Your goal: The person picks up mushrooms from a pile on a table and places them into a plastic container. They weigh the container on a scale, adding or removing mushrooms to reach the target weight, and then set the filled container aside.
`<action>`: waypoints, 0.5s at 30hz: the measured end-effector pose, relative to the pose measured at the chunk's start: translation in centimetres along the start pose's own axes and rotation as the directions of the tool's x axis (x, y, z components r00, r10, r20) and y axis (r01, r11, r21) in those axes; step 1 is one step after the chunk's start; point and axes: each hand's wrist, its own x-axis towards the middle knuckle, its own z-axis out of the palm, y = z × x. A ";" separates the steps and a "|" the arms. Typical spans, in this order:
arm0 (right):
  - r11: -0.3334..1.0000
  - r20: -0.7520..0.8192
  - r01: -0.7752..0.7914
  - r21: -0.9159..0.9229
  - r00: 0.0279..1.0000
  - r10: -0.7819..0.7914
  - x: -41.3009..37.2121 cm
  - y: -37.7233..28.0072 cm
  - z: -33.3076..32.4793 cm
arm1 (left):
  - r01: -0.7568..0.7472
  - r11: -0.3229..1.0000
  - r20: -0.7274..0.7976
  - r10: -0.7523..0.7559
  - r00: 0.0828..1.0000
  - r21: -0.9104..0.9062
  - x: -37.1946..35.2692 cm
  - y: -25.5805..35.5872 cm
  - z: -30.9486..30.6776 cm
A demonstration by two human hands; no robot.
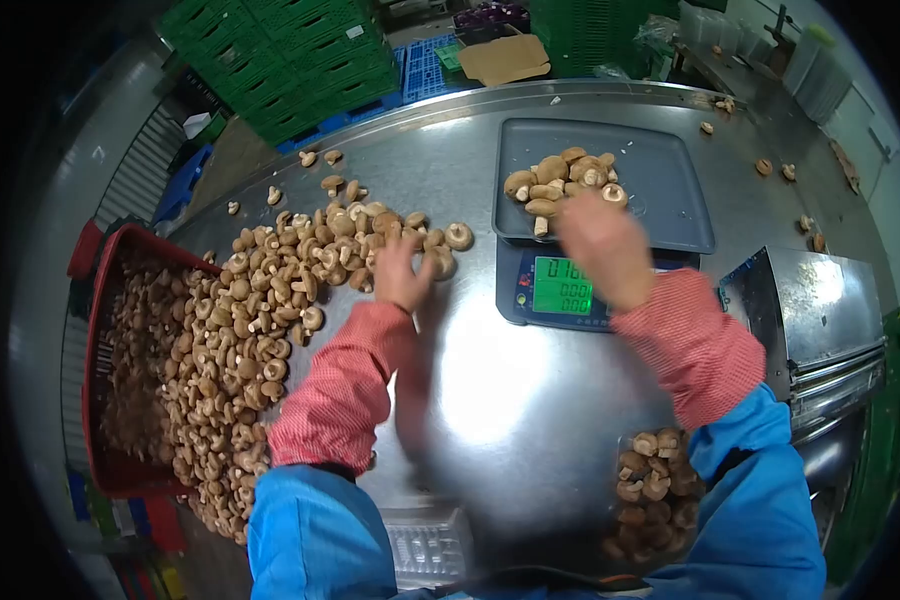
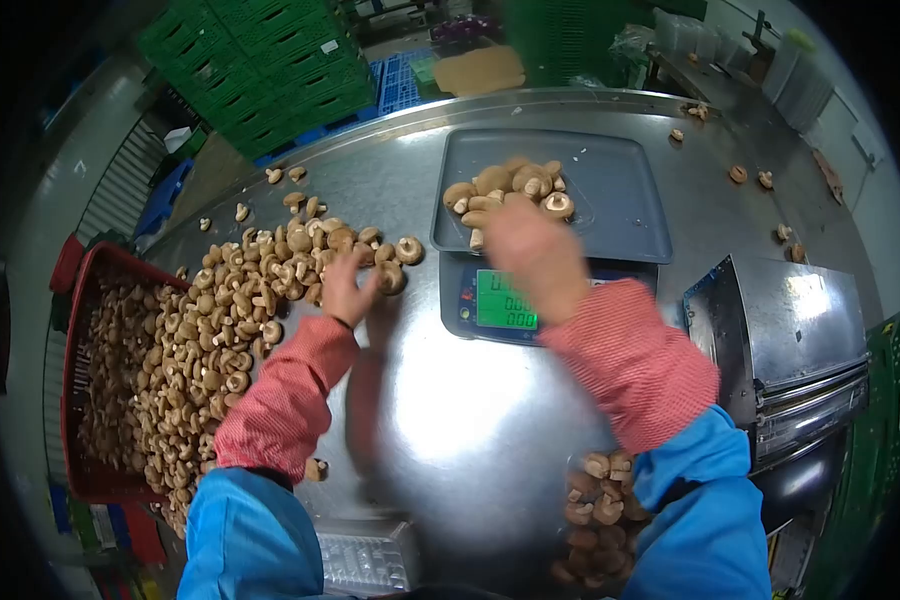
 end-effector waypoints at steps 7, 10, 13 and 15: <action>0.980 0.225 -0.198 -0.028 0.954 0.199 7.6 -8.2 11.8 | -0.022 0.995 -0.086 0.031 0.996 0.101 -1.5 1.6 1.7; 0.865 0.344 -0.469 0.176 0.853 0.393 8.3 -9.1 12.8 | -0.076 0.969 -0.241 0.017 0.970 -0.236 -2.5 -0.1 1.4; 0.673 0.441 -0.580 0.460 0.807 0.394 8.2 -9.1 12.1 | 0.308 0.392 0.179 -0.331 0.926 -0.867 -4.3 -1.1 -1.7; 0.578 0.416 -0.556 0.597 0.831 0.368 6.9 -9.2 13.7 | 0.294 0.024 0.282 -0.217 0.934 -0.956 -5.5 -0.8 -2.8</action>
